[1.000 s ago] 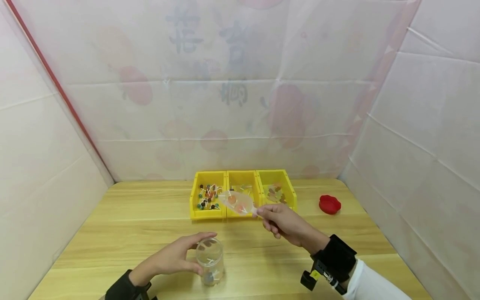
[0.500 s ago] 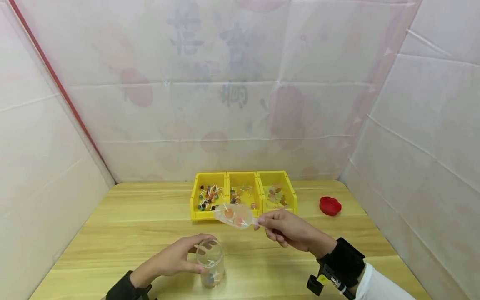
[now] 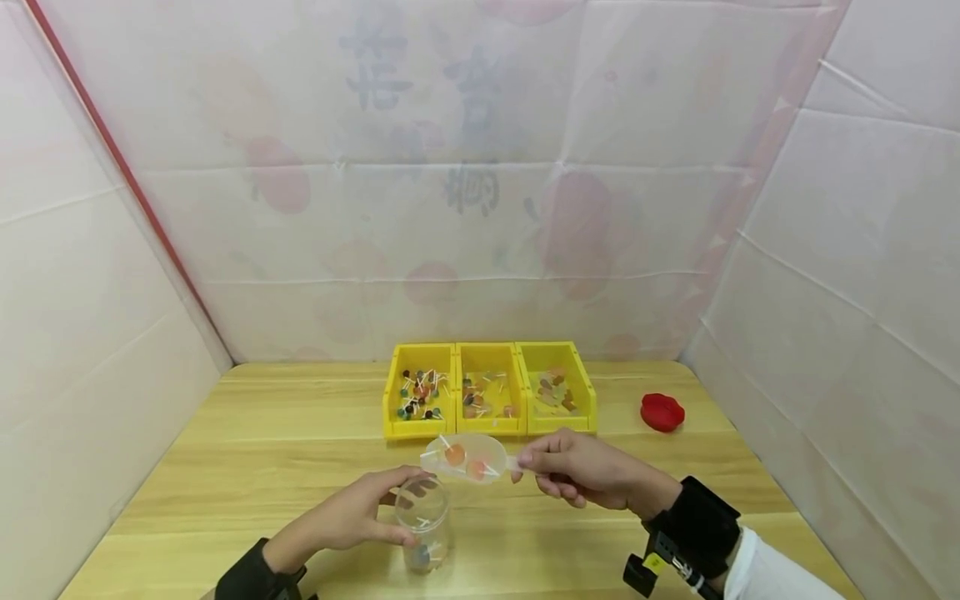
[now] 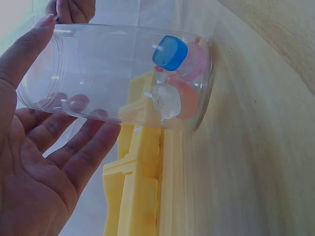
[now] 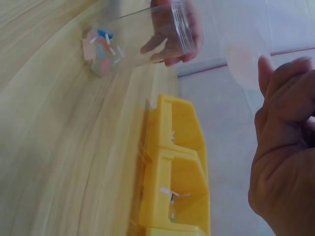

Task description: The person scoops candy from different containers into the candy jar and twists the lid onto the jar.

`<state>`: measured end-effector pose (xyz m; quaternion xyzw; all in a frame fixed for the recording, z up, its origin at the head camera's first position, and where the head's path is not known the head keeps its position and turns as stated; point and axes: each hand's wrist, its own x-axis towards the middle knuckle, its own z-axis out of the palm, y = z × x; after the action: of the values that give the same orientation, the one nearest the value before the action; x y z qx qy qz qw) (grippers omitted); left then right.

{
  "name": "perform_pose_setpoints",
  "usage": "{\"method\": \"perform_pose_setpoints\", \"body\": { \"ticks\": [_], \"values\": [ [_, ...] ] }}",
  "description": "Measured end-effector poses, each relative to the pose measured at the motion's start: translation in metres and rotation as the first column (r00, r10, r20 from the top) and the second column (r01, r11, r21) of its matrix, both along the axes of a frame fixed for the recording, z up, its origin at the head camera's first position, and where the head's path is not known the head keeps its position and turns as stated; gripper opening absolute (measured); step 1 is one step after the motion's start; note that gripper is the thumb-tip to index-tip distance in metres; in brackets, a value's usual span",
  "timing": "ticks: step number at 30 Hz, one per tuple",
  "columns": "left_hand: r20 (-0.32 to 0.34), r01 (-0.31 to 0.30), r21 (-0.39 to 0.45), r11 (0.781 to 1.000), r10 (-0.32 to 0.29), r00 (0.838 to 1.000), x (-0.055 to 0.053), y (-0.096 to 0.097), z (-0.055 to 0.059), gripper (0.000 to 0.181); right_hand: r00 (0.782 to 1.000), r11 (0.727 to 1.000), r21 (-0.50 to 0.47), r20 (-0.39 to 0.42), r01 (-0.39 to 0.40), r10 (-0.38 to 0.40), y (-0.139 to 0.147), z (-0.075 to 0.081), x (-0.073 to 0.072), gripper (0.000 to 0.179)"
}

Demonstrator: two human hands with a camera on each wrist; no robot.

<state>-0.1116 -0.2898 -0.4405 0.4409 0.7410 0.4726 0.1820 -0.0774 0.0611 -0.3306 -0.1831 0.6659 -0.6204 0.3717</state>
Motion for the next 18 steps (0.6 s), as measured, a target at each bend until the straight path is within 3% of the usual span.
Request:
{"method": "perform_pose_setpoints", "body": {
  "ticks": [10,18],
  "values": [
    [-0.008,-0.038,-0.051,0.998,0.037,0.999,0.001,0.000,0.003,0.074,0.996,0.994,0.060,0.011,-0.090,0.090,-0.001,0.008,0.000,0.036],
    [0.020,-0.016,-0.018,1.000,0.016,1.000,-0.001,0.000,0.002,0.070,0.994,0.980,0.166,0.034,-0.108,0.104,-0.008,0.018,-0.003,0.039]
  ]
}}
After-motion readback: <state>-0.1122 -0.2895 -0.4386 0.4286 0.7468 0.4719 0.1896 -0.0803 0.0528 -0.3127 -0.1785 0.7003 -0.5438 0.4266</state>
